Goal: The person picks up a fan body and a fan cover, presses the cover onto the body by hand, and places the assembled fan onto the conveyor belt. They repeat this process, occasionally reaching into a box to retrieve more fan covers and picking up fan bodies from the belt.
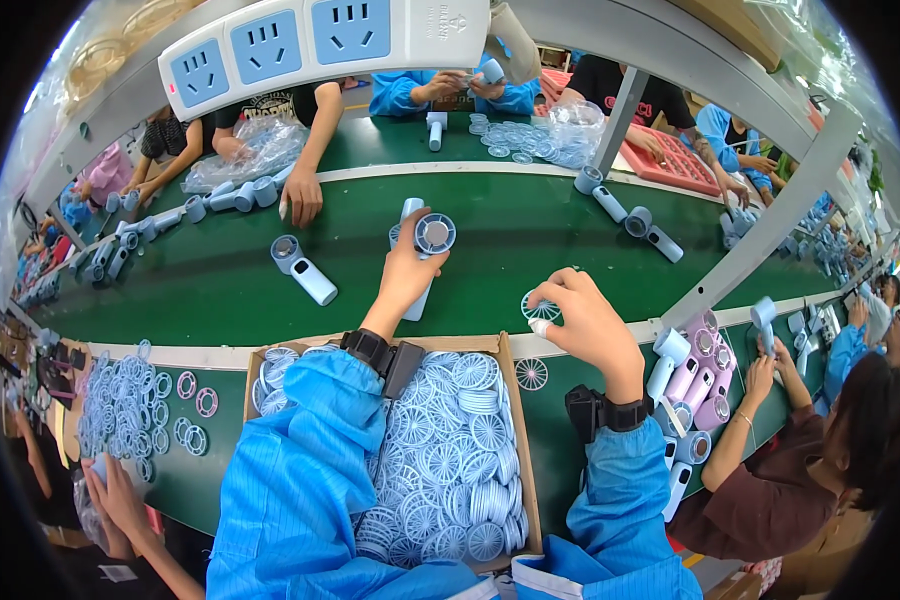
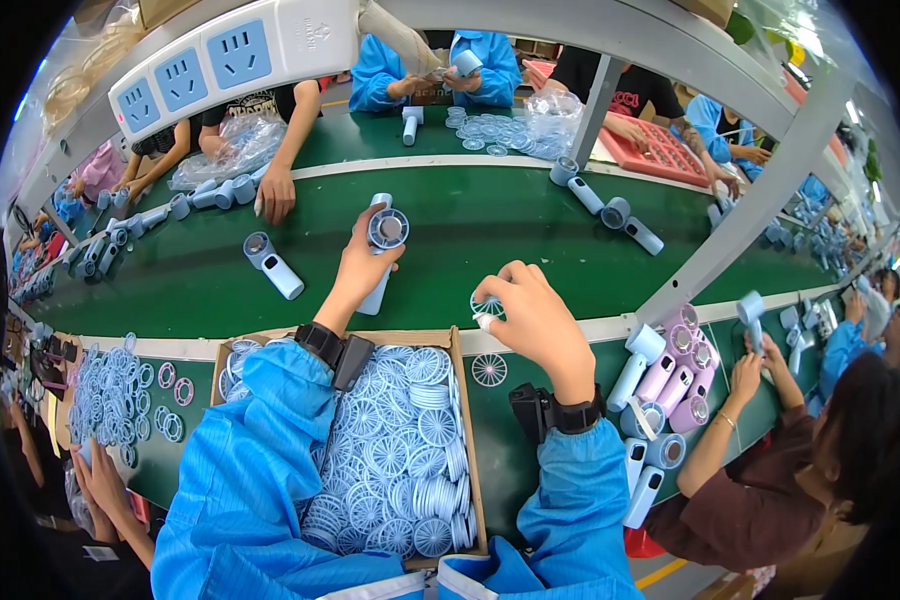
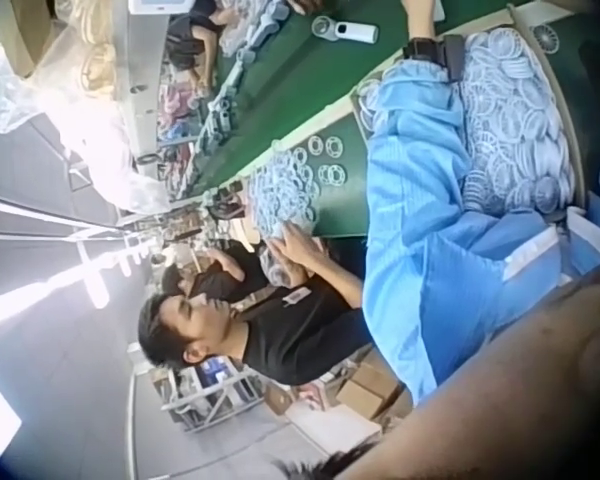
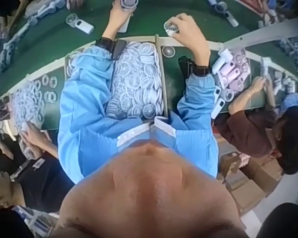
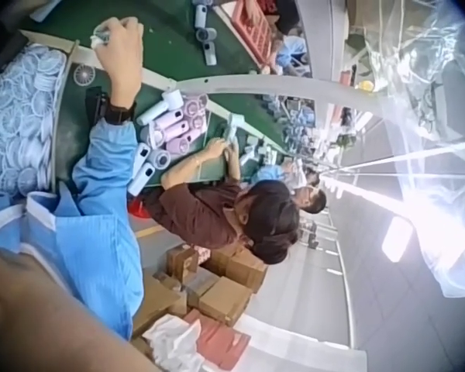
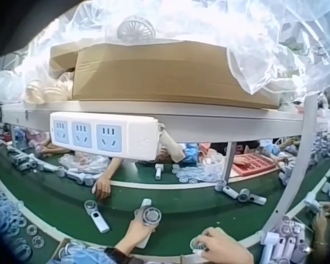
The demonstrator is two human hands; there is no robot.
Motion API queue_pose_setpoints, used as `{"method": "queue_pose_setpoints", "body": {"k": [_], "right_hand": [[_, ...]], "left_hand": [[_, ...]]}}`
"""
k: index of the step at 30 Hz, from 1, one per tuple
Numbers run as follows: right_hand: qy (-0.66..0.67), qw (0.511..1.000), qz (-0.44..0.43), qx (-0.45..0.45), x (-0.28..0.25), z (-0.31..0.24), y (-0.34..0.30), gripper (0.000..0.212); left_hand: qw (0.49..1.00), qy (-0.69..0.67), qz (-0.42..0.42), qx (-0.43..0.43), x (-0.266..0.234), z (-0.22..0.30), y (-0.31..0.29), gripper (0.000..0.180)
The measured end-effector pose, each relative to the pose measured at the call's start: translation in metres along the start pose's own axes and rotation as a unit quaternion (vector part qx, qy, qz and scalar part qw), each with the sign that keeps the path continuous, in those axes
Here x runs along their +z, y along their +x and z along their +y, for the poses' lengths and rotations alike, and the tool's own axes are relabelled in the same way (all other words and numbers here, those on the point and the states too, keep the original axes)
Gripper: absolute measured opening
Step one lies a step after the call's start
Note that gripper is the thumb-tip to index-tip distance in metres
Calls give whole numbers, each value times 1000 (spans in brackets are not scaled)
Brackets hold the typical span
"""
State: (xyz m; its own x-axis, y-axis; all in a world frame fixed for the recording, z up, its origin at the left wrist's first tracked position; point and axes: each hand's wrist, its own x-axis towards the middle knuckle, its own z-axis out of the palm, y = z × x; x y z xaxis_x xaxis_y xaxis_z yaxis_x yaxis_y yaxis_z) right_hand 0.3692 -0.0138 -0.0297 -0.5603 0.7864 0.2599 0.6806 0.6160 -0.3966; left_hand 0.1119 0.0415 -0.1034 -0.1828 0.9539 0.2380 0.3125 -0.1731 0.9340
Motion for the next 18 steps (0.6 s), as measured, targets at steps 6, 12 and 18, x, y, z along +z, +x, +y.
{"method": "queue_pose_setpoints", "body": {"k": [6,12,18], "right_hand": [[45,995,88,-16,44,40,11,21],[97,993,62,-17,40,51,13,20],[79,953,-268,112,35,45,1,25]], "left_hand": [[1000,-9,3,10,10,-2,0,68],[1000,-19,-1,5,13,-5,0,66],[999,-18,-9,28,6,-11,0,65]]}}
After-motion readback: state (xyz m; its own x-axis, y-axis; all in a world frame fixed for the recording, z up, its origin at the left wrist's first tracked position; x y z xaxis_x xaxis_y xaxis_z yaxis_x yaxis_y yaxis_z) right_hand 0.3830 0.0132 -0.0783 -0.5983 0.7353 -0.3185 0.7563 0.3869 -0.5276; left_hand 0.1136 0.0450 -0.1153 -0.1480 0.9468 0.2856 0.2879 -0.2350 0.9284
